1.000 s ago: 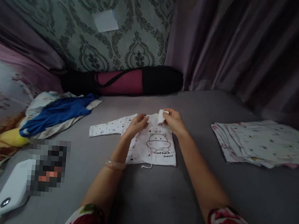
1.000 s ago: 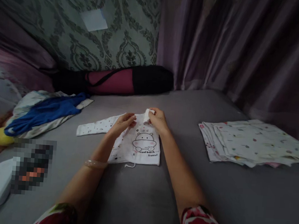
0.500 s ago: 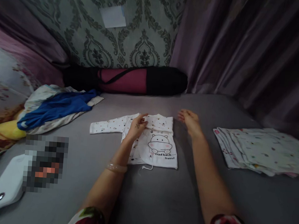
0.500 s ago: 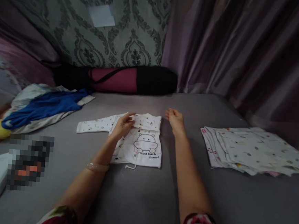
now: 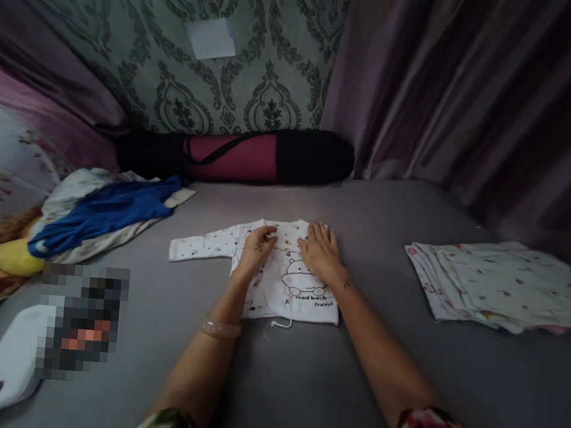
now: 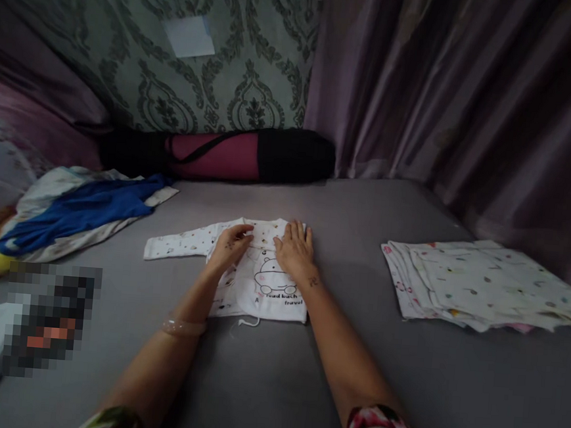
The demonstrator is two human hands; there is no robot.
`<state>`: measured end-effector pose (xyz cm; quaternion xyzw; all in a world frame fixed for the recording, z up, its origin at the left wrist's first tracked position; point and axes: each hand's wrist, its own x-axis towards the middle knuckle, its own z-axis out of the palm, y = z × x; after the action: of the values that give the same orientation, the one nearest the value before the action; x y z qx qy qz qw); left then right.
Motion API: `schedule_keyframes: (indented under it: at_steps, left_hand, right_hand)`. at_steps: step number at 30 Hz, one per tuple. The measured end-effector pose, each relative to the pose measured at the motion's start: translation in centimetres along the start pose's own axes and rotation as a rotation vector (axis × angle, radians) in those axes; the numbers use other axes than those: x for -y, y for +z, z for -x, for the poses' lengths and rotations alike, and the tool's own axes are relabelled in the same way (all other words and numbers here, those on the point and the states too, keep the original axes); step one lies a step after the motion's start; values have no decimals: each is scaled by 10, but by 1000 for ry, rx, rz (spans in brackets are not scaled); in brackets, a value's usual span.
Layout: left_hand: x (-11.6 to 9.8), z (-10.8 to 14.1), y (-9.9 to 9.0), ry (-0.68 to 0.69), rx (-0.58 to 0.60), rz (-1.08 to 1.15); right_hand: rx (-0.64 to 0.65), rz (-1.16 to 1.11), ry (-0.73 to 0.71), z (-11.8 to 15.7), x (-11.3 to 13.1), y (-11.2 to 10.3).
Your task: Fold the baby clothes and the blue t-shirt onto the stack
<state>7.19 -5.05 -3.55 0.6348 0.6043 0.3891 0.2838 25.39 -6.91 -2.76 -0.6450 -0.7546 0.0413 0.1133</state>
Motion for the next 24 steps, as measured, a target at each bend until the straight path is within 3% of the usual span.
schedule_keyframes:
  at_steps: [7,14,20,24]
  left_hand:
    - [16,0,10,48,-27,-62]
    - [14,3,10,128,-50,-126]
    - [8,7,10,192,16,-357]
    - [-1,7,-3,157,124,-387]
  right_hand:
    - [-15,41,19,-2,-14,13]
    - [-23,30,39,-3,-17,18]
    - [13,25,38,-5,-19,19]
    - [136,42,91,-10,-14,8]
